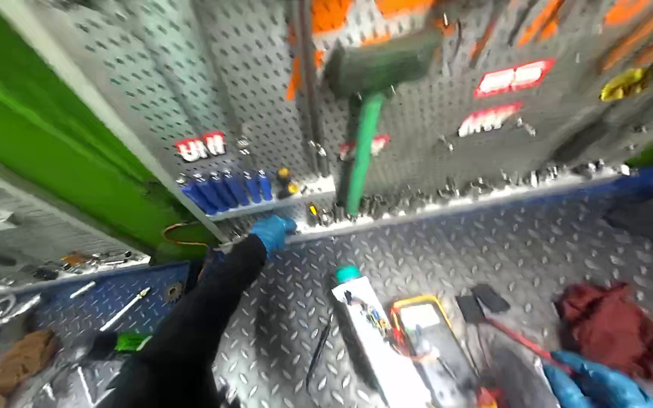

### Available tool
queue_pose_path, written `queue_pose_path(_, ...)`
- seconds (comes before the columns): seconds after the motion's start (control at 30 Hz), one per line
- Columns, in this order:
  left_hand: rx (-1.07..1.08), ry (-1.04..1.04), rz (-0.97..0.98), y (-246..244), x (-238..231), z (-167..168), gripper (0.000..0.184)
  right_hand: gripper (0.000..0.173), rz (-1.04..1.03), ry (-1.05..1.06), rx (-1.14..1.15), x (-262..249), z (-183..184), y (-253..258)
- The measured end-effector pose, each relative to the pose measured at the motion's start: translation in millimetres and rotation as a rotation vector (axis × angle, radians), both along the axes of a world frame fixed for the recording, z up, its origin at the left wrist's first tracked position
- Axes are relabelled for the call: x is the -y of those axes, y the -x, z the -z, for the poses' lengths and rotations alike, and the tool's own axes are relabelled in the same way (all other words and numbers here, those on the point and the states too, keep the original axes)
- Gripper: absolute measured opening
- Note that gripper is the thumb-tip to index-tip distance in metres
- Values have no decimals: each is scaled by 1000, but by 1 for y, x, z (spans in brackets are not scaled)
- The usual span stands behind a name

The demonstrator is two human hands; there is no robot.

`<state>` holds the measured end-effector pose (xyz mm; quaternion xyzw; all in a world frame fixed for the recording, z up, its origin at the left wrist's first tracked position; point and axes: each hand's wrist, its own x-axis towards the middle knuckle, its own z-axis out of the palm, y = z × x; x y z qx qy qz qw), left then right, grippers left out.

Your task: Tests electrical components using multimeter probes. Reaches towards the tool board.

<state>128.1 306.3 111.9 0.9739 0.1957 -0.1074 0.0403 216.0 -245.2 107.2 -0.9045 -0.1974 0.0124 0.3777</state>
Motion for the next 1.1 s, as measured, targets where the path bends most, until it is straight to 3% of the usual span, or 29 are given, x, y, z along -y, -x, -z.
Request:
queue_pose_path(0.17,-46,105,82,-6,-18,7,35,33,38,36,-37,19,20,17)
queue_pose_path(0.43,6,42,83,-10,-21,9,23,36,13,-21,49,5,16,33)
queue_pose_path(0.6,-91,-18,40,-12,-9,9,36,32,-73,-77,67,-13,5,41)
queue_pose_path(0.8,-217,-88,80,-16,1,15,78,31,-150,-64,59,-27,-1,45)
queue_pose_path(0.93,-214,-135,-3,-22,10,27,87,28,-146,-55,64,-25,1,48)
queue_pose_path(1.0,-179,-146,-33,-20,15,29,83,28,-141,-52,53,-23,0,51)
queue_pose_path(1.1,-33,-144,19,-12,23,26,55,25,-112,-46,75,-18,1,54)
